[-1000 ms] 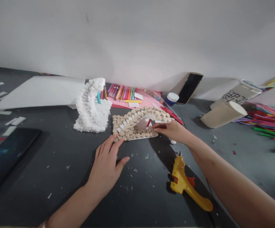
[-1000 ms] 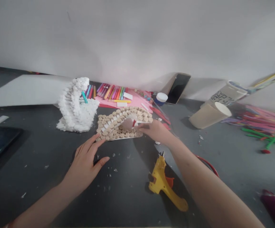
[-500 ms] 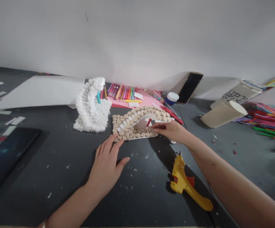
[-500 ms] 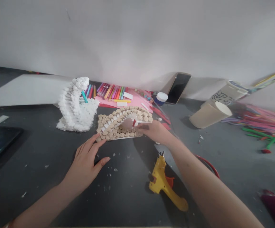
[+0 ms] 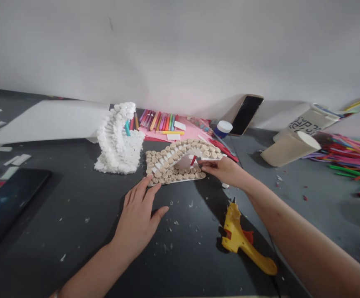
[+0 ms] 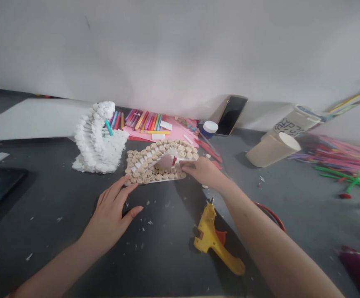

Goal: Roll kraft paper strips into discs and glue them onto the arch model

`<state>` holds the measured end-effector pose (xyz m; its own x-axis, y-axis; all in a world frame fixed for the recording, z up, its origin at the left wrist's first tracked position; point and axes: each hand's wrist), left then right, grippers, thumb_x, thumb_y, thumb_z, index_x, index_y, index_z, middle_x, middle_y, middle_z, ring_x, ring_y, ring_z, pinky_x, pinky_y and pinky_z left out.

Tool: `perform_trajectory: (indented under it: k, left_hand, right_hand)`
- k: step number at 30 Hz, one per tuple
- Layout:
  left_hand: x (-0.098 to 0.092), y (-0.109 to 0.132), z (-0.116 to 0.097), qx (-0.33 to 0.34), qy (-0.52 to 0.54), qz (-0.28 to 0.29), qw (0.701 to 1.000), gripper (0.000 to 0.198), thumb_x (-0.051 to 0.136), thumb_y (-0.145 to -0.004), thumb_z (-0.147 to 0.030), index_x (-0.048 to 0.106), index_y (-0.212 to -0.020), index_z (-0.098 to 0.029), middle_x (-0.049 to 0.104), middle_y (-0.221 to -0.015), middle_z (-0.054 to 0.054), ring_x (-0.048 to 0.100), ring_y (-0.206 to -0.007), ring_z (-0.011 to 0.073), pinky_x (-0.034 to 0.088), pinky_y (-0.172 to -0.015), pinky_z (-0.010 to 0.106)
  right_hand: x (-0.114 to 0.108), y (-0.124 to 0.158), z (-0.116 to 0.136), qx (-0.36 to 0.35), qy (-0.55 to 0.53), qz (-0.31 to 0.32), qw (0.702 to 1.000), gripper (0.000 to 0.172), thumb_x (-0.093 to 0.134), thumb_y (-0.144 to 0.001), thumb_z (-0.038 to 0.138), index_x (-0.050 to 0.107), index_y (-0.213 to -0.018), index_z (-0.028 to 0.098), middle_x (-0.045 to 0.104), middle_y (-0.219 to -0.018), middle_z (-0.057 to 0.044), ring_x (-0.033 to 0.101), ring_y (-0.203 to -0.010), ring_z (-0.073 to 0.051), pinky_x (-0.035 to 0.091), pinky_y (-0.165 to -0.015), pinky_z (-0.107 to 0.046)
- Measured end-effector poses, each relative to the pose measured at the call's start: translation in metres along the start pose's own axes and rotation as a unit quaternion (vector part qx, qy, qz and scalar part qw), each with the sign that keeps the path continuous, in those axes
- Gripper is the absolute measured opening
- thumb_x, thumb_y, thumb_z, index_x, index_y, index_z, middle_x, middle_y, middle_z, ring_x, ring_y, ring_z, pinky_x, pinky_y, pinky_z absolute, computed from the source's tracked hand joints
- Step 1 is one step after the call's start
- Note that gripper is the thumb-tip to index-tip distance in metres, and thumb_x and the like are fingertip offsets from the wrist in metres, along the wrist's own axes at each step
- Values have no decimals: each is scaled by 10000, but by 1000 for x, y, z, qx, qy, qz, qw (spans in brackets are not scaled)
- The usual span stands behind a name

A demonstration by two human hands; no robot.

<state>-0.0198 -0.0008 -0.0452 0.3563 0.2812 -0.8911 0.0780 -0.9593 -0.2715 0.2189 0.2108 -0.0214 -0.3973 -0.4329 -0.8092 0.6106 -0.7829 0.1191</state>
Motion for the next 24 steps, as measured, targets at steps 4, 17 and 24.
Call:
perform_trajectory:
  k: [4, 17, 24]
  left_hand:
    - [0, 0, 1, 3, 1, 1, 1000, 426, 512, -930, -397, 518, -1305, -197, 464, -1458, 162, 461, -1318, 347, 425, -1003, 532]
    - [0, 0, 0, 6, -13, 7, 1000, 418, 511, -931, -384, 522, -1299, -186, 462, -1459, 168, 461, -1319, 346, 434, -993, 546]
    - [-2, -1, 1, -7, -1, 7, 1000, 427, 496, -937, -395, 505, -1316, -198, 443, -1480, 163, 445, -1341, 342, 435, -1003, 546]
  right_hand:
    - [-2, 2, 1, -5, 11, 7, 1000, 411, 517, -855, 418, 742, -1140, 225, 641, -596, 9, 486, -492, -125, 360, -516, -277]
    - [-2, 8, 9, -65, -9, 40, 997, 363, 572, -852, 360, 703, -1184, 290, 744, -1025, -27, 674, -858, -194, 523, -773, -332]
    - [3, 7, 0, -49, -5, 10, 999, 358, 550, -857, 281, 688, -1187, 292, 740, -990, -15, 668, -857, -189, 515, -795, -340]
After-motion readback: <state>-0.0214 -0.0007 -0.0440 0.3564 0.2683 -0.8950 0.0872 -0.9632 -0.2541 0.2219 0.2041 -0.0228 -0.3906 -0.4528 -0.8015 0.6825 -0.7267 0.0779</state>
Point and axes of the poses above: each hand's wrist, its own y-axis away from the middle knuckle, its own x-axis out of the palm, z = x × y
